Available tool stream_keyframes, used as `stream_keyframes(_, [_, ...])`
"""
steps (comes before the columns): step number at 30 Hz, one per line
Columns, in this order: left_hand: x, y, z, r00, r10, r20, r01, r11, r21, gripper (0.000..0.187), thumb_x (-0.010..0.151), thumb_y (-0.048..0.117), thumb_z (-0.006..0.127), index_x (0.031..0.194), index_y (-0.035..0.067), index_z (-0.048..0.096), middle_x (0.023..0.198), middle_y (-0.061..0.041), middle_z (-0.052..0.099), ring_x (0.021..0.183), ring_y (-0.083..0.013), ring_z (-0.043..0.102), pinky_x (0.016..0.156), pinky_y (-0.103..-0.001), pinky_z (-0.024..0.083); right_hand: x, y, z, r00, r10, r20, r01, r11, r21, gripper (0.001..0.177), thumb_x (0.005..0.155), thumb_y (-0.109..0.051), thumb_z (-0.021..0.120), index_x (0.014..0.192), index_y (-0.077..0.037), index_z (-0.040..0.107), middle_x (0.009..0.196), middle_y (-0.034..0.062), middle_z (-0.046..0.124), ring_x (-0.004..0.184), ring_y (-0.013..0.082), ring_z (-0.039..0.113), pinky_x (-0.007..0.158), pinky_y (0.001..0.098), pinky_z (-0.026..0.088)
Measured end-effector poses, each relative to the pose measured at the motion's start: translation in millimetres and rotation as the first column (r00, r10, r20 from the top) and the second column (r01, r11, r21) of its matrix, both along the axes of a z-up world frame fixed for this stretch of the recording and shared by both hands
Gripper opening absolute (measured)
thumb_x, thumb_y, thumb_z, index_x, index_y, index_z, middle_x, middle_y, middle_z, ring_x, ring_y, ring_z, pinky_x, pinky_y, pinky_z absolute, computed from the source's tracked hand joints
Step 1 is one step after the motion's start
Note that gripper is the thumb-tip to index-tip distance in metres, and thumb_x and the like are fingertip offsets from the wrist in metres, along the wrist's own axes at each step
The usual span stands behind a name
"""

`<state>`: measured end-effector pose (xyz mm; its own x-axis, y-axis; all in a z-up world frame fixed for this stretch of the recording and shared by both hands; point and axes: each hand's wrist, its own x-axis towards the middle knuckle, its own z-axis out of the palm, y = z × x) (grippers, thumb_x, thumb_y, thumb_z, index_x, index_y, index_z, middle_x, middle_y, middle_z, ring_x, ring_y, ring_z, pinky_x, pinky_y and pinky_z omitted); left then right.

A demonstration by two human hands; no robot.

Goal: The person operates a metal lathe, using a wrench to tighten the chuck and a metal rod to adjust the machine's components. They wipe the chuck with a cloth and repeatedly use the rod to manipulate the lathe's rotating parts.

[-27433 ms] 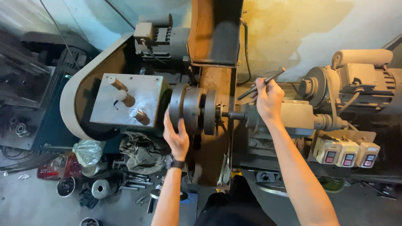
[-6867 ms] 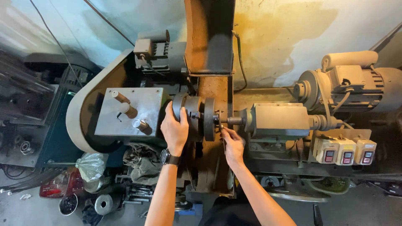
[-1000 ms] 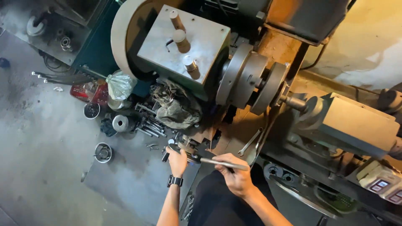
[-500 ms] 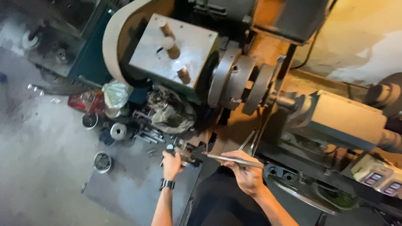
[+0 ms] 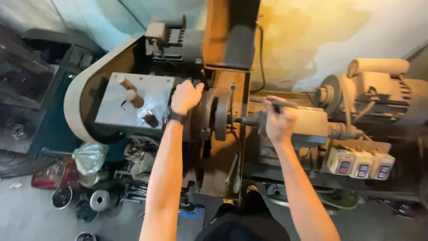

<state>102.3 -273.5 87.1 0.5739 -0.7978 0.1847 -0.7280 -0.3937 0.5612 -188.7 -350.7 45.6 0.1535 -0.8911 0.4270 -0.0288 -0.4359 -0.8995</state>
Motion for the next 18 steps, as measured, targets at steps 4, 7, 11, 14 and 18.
stream_keyframes(4, [14,-18,-29,0.988,0.149,0.035,-0.153,0.951,0.269,0.054,0.092,0.051,0.064,0.105,-0.001,0.072,0.103,-0.029,0.07,0.098,-0.0483,0.067,0.085,-0.055,0.055,7,1,13,0.978,-0.095,-0.186,0.098,0.995,0.01,0.014,0.098,-0.012,0.075,0.109,-0.004,0.073,0.096,0.0091,0.076,0.088,0.0158,0.071,0.08,0.0291,0.056])
stream_keyframes(7, [-6,11,-20,0.982,0.173,0.081,-0.181,0.978,0.108,0.048,0.097,0.047,0.065,0.108,0.0,0.069,0.098,-0.029,0.071,0.093,-0.0478,0.068,0.082,-0.055,0.054,9,5,15,0.939,-0.179,-0.292,0.158,0.983,-0.095,0.016,0.095,-0.014,0.077,0.107,-0.005,0.074,0.094,0.0113,0.075,0.086,0.0234,0.071,0.077,0.0344,0.054])
stream_keyframes(11, [-60,71,2,0.992,0.105,-0.062,-0.121,0.913,-0.39,0.038,0.103,0.028,0.061,0.131,0.003,0.06,0.114,-0.023,0.072,0.102,-0.0441,0.07,0.084,-0.049,0.056,9,5,18,0.895,-0.283,-0.345,0.189,0.94,-0.283,0.015,0.092,-0.016,0.079,0.102,-0.005,0.075,0.094,0.0143,0.073,0.091,0.0331,0.069,0.08,0.0425,0.053])
stream_keyframes(14, [-87,116,-45,0.979,0.075,-0.191,-0.166,0.836,-0.523,0.053,0.102,0.012,0.059,0.151,0.002,0.044,0.142,-0.028,0.059,0.128,-0.0456,0.059,0.103,-0.047,0.049,10,6,17,0.898,-0.239,-0.37,0.174,0.964,-0.201,0.015,0.092,-0.018,0.079,0.1,-0.006,0.075,0.092,0.0136,0.073,0.088,0.0322,0.068,0.079,0.0421,0.053])
stream_keyframes(18, [-108,155,-126,0.976,0.097,-0.195,-0.187,0.831,-0.523,0.064,0.096,0.004,0.058,0.156,-0.002,0.035,0.15,-0.029,0.051,0.138,-0.0446,0.051,0.114,-0.046,0.041,12,6,17,0.887,-0.272,-0.373,0.174,0.945,-0.275,0.016,0.092,-0.019,0.079,0.099,-0.005,0.075,0.092,0.0124,0.074,0.09,0.033,0.068,0.084,0.0434,0.051])
